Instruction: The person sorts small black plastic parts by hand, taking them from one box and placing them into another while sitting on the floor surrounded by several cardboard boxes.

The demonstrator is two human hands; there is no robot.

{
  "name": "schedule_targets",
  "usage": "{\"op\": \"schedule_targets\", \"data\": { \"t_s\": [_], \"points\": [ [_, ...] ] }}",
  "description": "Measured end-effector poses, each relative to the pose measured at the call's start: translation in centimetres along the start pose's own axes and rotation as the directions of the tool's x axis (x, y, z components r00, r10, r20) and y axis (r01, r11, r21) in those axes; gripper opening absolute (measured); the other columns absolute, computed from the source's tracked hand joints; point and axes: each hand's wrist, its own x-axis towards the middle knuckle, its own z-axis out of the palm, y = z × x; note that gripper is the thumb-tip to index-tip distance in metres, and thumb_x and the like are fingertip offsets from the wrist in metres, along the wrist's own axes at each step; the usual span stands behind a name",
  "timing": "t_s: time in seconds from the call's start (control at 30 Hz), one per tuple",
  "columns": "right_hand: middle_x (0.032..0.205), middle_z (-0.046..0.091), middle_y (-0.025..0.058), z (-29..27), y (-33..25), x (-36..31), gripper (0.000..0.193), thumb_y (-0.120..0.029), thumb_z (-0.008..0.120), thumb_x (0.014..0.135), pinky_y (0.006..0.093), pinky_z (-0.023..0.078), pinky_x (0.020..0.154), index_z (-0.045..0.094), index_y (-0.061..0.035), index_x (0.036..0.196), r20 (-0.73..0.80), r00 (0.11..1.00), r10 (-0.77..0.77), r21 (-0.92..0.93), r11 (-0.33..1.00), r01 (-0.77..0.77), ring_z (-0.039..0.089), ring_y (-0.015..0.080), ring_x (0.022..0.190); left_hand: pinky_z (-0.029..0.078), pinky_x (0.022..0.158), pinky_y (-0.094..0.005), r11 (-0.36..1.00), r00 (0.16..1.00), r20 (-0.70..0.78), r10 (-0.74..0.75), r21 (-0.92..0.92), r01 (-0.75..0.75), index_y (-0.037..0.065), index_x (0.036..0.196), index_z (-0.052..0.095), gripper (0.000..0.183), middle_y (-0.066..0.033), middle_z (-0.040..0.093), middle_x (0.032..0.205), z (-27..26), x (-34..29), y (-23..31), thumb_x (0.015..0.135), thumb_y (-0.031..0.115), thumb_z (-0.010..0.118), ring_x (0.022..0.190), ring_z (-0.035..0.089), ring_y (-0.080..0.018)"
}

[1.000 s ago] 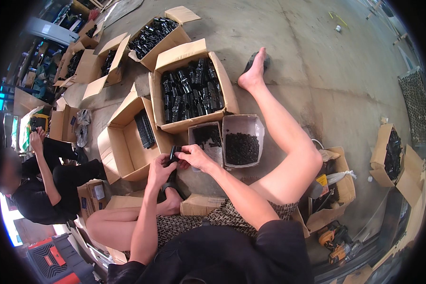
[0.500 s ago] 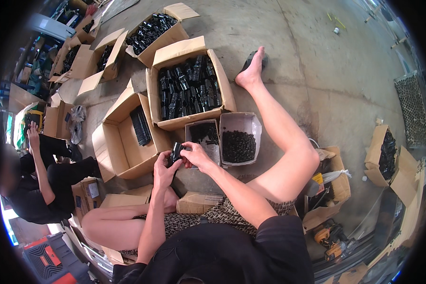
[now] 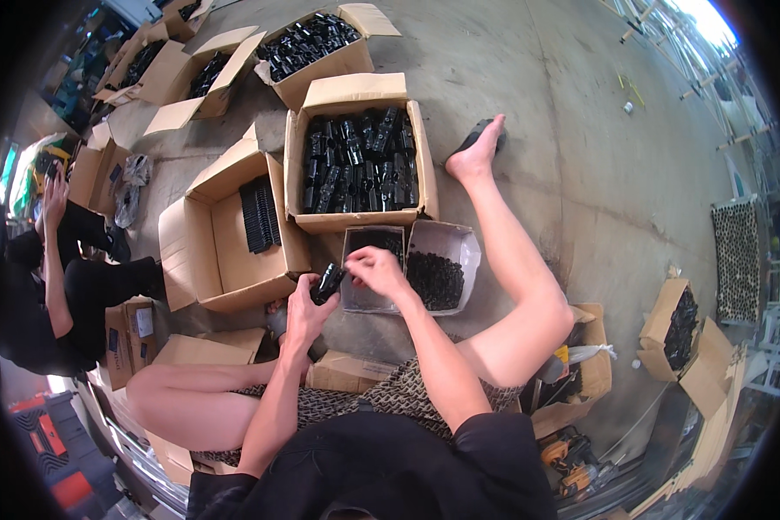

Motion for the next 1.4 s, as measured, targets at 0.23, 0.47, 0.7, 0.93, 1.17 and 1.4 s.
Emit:
{"op": "schedule_targets", "data": {
  "t_s": [0.23, 0.47, 0.7, 0.93, 1.17, 1.4],
  "points": [
    [0.085, 0.073, 0.0233, -0.9, 3.5, 4.2, 0.015, -0.009, 0.070, 0.083, 0.0467, 0.059, 0.070, 0.071, 0.0021, 0.093, -0.077, 0.942, -0.327, -0.875, 0.476, 0.093, 0.073, 0.0376, 0.076, 0.054, 0.079, -0.0463, 0.993, 0.999, 0.048, 0.001, 0.117, -0.006, 0.002, 0.112, 0.057, 0.044, -0.0213, 0.072, 0.093, 1.0, -0.4, -0.1, 0.078, 0.021, 0.078, 0.089, 0.071, -0.0385],
    [0.088, 0.071, 0.0260, 1.8, 5.3, 4.7, 0.010, 0.001, 0.072, 0.069, 0.0504, 0.057, 0.074, 0.070, -0.0006, 0.078, -0.179, 0.975, -0.129, -0.913, 0.392, -0.116, 0.070, 0.0435, 0.087, 0.054, 0.074, -0.0449, 0.993, 0.998, 0.044, 0.034, 0.110, -0.039, 0.003, 0.110, 0.058, 0.041, -0.0212, 0.071, 0.087, 0.1, -0.6, 0.5, 0.078, 0.019, 0.079, 0.085, 0.070, -0.0388],
    [0.079, 0.072, 0.0126, -0.5, 2.1, 2.2, 0.015, -0.014, 0.070, 0.089, 0.0343, 0.056, 0.063, 0.066, 0.0001, 0.090, -0.236, 0.972, -0.022, -0.589, 0.798, -0.125, 0.071, 0.0198, 0.071, 0.054, 0.072, -0.0450, 0.983, 0.993, -0.035, 0.113, 0.150, -0.106, 0.005, 0.109, 0.058, 0.037, -0.0200, 0.071, 0.085, 0.0, -0.2, 0.8, 0.079, 0.016, 0.077, 0.083, 0.070, -0.0386],
    [0.092, 0.066, 0.0033, 0.4, -6.0, -3.9, 0.019, -0.008, 0.063, 0.096, 0.0268, 0.052, 0.071, 0.072, -0.0010, 0.111, 0.061, 0.956, -0.285, -0.462, 0.841, 0.281, 0.063, 0.0099, 0.081, 0.055, 0.072, -0.0454, 0.972, 0.992, -0.034, 0.125, 0.205, -0.116, 0.004, 0.108, 0.057, 0.038, -0.0189, 0.070, 0.089, 0.0, 0.2, 0.9, 0.078, 0.014, 0.077, 0.084, 0.070, -0.0380],
    [0.096, 0.068, 0.0188, 4.0, -6.6, -5.7, 0.016, -0.007, 0.062, 0.093, 0.0420, 0.054, 0.078, 0.067, 0.0022, 0.105, 0.132, 0.904, -0.408, -0.607, 0.687, 0.399, 0.068, 0.0352, 0.089, 0.055, 0.070, -0.0441, 0.955, 0.979, -0.056, 0.195, 0.238, -0.177, 0.005, 0.107, 0.057, 0.037, -0.0180, 0.071, 0.089, 0.0, 0.0, 0.9, 0.078, 0.016, 0.078, 0.085, 0.070, -0.0357],
    [0.094, 0.067, 0.0174, 5.2, -5.5, -5.5, 0.013, -0.008, 0.063, 0.091, 0.0442, 0.055, 0.078, 0.066, 0.0001, 0.100, 0.218, 0.807, -0.549, -0.741, 0.445, 0.503, 0.067, 0.0361, 0.090, 0.055, 0.070, -0.0434, 0.945, 0.976, -0.070, 0.208, 0.272, -0.182, 0.005, 0.107, 0.058, 0.036, -0.0179, 0.071, 0.089, 0.1, 0.1, 0.6, 0.079, 0.015, 0.077, 0.084, 0.070, -0.0350]
  ]
}}
